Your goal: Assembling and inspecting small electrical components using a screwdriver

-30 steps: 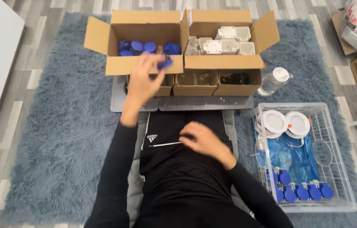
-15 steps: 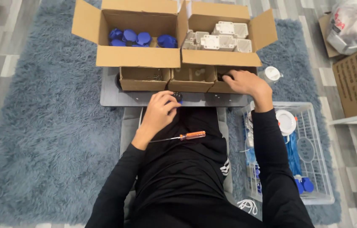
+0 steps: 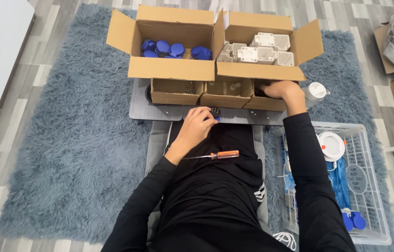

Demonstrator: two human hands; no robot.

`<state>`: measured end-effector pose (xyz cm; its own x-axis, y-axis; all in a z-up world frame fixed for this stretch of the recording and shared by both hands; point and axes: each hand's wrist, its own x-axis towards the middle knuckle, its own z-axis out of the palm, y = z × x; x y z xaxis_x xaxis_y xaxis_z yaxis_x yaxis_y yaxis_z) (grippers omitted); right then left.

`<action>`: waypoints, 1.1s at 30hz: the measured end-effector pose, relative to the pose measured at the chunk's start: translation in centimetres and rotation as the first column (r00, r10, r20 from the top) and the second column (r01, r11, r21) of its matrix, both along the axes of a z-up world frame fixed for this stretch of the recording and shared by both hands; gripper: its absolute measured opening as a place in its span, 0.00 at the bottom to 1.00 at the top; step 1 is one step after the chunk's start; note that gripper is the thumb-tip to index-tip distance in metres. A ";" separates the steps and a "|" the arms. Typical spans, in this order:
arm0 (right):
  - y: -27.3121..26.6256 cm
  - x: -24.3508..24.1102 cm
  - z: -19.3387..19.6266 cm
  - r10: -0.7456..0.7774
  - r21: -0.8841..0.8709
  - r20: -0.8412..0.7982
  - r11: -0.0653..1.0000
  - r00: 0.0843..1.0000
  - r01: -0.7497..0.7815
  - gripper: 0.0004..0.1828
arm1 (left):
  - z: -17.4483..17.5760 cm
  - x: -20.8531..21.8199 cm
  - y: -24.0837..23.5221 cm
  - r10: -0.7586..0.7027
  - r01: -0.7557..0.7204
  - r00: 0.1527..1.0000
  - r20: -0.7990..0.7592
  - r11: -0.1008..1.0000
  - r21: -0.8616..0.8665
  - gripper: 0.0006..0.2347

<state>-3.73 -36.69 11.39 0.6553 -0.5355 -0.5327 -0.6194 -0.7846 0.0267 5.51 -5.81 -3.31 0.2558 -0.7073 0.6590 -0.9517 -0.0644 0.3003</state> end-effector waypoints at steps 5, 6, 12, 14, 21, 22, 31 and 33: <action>-4.2 0.5 -6.2 0.039 -0.049 -0.037 0.998 0.999 -0.041 0.43 | -0.7 0.2 -0.1 -0.009 0.007 0.999 0.031 0.999 0.048 0.05; -4.7 0.5 -6.6 0.040 -0.050 -0.036 0.998 0.999 -0.042 0.43 | -0.4 0.1 -0.1 -0.008 0.006 0.999 0.032 0.999 0.047 0.05; -8.3 0.7 -11.3 0.043 -0.150 0.013 0.988 0.999 -0.041 0.40 | 0.3 0.4 -0.1 -0.042 0.049 0.990 -0.136 0.998 0.049 0.10; -8.7 0.6 -11.7 0.026 -0.167 0.117 0.986 0.993 -0.007 0.38 | 0.3 0.7 -0.1 -0.042 0.053 0.978 -0.202 0.997 0.050 0.17; -9.2 -0.3 -12.0 0.047 -0.256 0.183 0.967 0.982 0.001 0.32 | 0.7 0.6 0.4 -0.044 0.078 0.953 -0.299 0.992 0.101 0.21; -8.5 -0.4 -11.1 0.042 -0.275 0.214 0.961 0.976 0.019 0.30 | 0.7 0.7 0.4 -0.043 0.076 0.953 -0.300 0.992 0.100 0.21; 1.5 -8.5 -2.4 0.103 -0.121 0.821 0.993 0.562 -0.004 0.08 | 0.8 1.6 0.7 -0.095 0.074 0.935 -0.343 0.995 -0.073 0.19; 3.2 -9.2 -1.5 0.083 -0.080 0.887 0.996 0.454 -0.025 0.08 | 1.5 1.9 0.8 -0.122 0.086 0.916 -0.381 0.990 -0.111 0.18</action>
<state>-12.92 -33.52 9.91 0.7855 -0.4865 0.3824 -0.2850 -0.8329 -0.4744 7.46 -5.01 -1.80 0.4316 -0.6861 0.5857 -0.7603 0.0729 0.6455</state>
